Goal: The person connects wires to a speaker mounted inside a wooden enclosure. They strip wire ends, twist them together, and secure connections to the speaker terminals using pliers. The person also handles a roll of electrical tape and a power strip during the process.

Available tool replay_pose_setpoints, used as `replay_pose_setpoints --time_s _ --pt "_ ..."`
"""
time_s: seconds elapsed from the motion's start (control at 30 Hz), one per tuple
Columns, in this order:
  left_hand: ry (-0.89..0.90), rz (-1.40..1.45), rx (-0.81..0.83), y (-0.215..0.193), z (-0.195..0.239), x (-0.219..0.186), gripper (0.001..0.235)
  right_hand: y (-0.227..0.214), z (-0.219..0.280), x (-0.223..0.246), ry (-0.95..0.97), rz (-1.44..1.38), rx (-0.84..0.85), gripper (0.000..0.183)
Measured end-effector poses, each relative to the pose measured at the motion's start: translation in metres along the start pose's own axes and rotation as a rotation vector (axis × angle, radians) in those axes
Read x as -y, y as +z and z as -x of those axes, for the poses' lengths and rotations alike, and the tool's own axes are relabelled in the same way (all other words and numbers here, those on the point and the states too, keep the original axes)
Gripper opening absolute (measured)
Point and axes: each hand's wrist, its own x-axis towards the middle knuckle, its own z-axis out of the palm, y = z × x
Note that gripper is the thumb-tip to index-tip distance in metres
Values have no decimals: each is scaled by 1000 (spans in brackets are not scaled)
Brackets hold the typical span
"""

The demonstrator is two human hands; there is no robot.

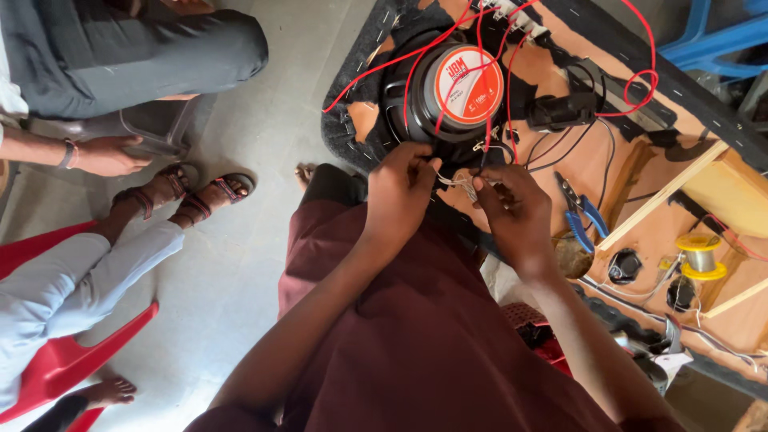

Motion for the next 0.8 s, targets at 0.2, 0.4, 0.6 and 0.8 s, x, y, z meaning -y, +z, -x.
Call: replay_pose_setpoints --time_s 0.2,0.4,0.6,0.8 --pt "82 -256 60 -20 -1 -35 22 5 4 -12 160 -135 58 25" --pt "791 -592 578 -34 -42 -73 45 24 -1 -25 234 -106 -130 10" --pt "1066 -820 803 -4 -87 -82 45 23 -10 -6 199 -86 -266 38" --pt "1122 -798 981 18 -104 -87 30 8 -17 19 211 194 -330 45"
